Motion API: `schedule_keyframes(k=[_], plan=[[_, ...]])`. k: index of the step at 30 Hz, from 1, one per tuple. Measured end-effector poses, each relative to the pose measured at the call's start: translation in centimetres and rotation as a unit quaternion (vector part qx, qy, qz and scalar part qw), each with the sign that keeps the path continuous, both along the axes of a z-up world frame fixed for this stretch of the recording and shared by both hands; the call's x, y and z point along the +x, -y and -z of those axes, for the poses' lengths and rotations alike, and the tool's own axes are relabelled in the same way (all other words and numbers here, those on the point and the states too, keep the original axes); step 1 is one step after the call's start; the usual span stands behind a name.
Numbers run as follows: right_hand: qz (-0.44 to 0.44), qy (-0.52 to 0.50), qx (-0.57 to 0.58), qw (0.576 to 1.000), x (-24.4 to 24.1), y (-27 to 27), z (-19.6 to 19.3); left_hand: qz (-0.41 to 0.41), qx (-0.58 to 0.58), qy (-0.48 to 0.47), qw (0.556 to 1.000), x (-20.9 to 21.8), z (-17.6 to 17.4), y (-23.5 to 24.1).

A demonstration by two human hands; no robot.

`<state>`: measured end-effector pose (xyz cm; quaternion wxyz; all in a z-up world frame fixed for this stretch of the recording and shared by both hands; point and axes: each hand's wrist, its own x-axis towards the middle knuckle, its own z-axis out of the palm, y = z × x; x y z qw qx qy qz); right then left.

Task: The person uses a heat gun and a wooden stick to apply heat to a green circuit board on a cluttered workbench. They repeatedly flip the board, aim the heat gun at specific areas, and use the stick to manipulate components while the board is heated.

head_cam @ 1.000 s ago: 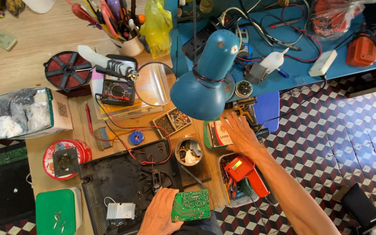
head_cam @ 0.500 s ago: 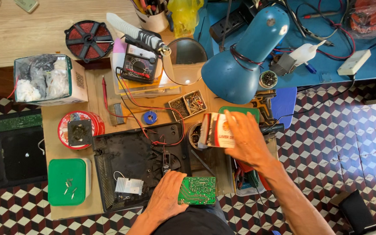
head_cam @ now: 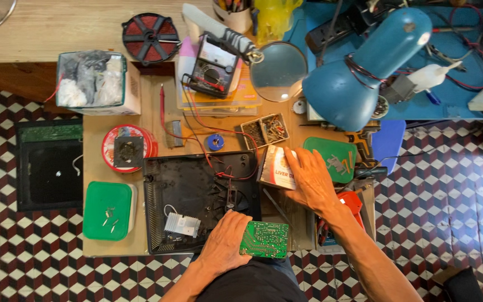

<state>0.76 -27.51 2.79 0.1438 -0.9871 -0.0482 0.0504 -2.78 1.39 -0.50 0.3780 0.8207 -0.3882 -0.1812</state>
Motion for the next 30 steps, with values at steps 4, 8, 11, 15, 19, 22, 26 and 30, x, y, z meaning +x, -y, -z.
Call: schedule_keyframes(k=[4,8,11,15,19,22,26,30], plan=[[-0.007,0.019,-0.010,1.000,-0.3,-0.3,-0.6,0.000,0.003,0.015,1.000,-0.1,0.1,-0.5],[0.012,0.031,-0.024,0.999,-1.1,-1.0,-0.7,-0.003,-0.005,0.010,1.000,0.0,0.2,-0.8],[0.037,0.045,-0.051,0.997,-1.6,-2.0,-0.3,-0.002,-0.008,0.009,1.000,0.0,0.4,-0.9],[0.059,0.101,-0.050,0.992,-1.8,-2.8,0.3,-0.001,-0.017,0.026,1.000,-0.2,0.5,-1.3],[0.075,0.097,-0.071,0.990,-2.1,-2.9,0.6,-0.003,-0.022,0.025,0.999,-0.3,0.6,-1.6],[0.050,0.107,-0.102,0.988,-2.1,-3.1,-0.1,-0.009,-0.034,0.038,0.999,-0.5,0.6,-2.0],[0.049,0.093,-0.082,0.991,-1.5,-4.3,-1.8,-0.024,-0.047,0.062,0.997,-1.2,1.3,-2.7],[0.043,0.128,-0.040,0.990,-1.6,-6.3,-3.2,-0.043,-0.036,0.080,0.995,-2.3,2.0,-3.4]])
